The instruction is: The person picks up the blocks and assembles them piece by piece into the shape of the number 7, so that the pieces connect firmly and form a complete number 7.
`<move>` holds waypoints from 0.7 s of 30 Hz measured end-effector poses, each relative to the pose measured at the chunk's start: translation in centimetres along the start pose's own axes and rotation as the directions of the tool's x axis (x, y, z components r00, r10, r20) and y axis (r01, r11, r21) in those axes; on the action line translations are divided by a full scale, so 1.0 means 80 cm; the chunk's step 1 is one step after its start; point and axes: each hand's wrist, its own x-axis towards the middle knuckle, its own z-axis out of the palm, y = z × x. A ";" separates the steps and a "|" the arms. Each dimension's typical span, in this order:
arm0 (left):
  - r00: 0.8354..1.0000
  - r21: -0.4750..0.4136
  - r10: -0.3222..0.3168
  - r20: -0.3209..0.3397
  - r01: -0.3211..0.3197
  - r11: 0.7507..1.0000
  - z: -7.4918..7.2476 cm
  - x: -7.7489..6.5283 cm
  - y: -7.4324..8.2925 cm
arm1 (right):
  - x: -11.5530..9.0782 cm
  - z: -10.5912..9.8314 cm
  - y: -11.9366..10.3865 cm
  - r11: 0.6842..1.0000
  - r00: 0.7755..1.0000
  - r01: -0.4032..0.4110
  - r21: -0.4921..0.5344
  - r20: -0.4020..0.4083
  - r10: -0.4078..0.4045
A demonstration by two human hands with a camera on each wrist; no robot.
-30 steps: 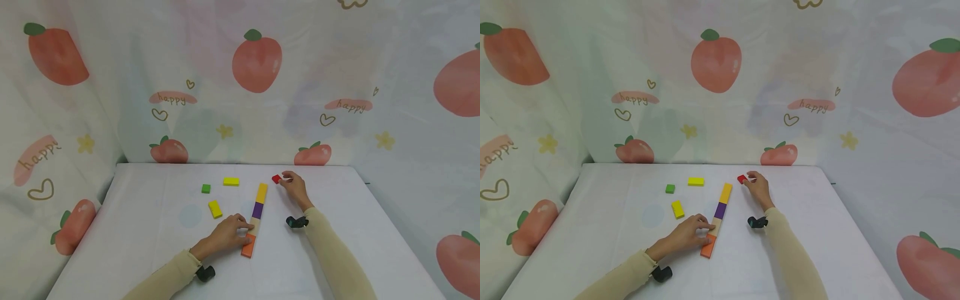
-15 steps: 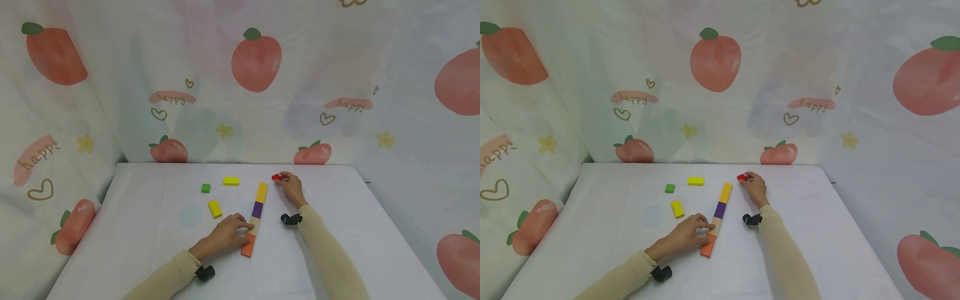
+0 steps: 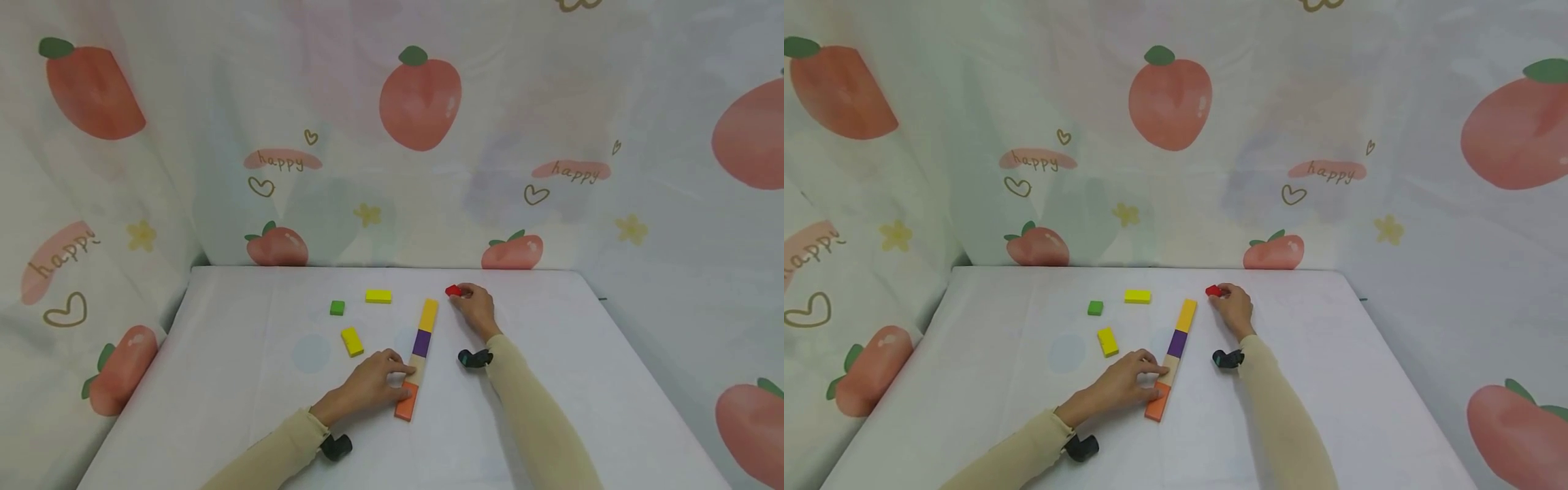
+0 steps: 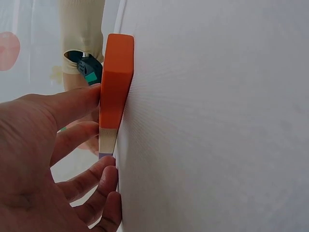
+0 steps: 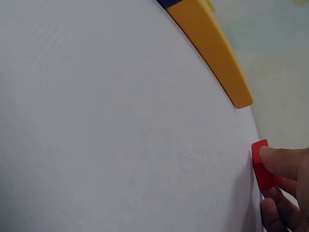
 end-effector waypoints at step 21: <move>0.999 -0.027 -0.028 0.021 0.029 0.999 -0.002 -0.002 0.003 | -0.009 -0.011 -0.017 0.990 0.984 0.143 -0.007 0.110 -0.141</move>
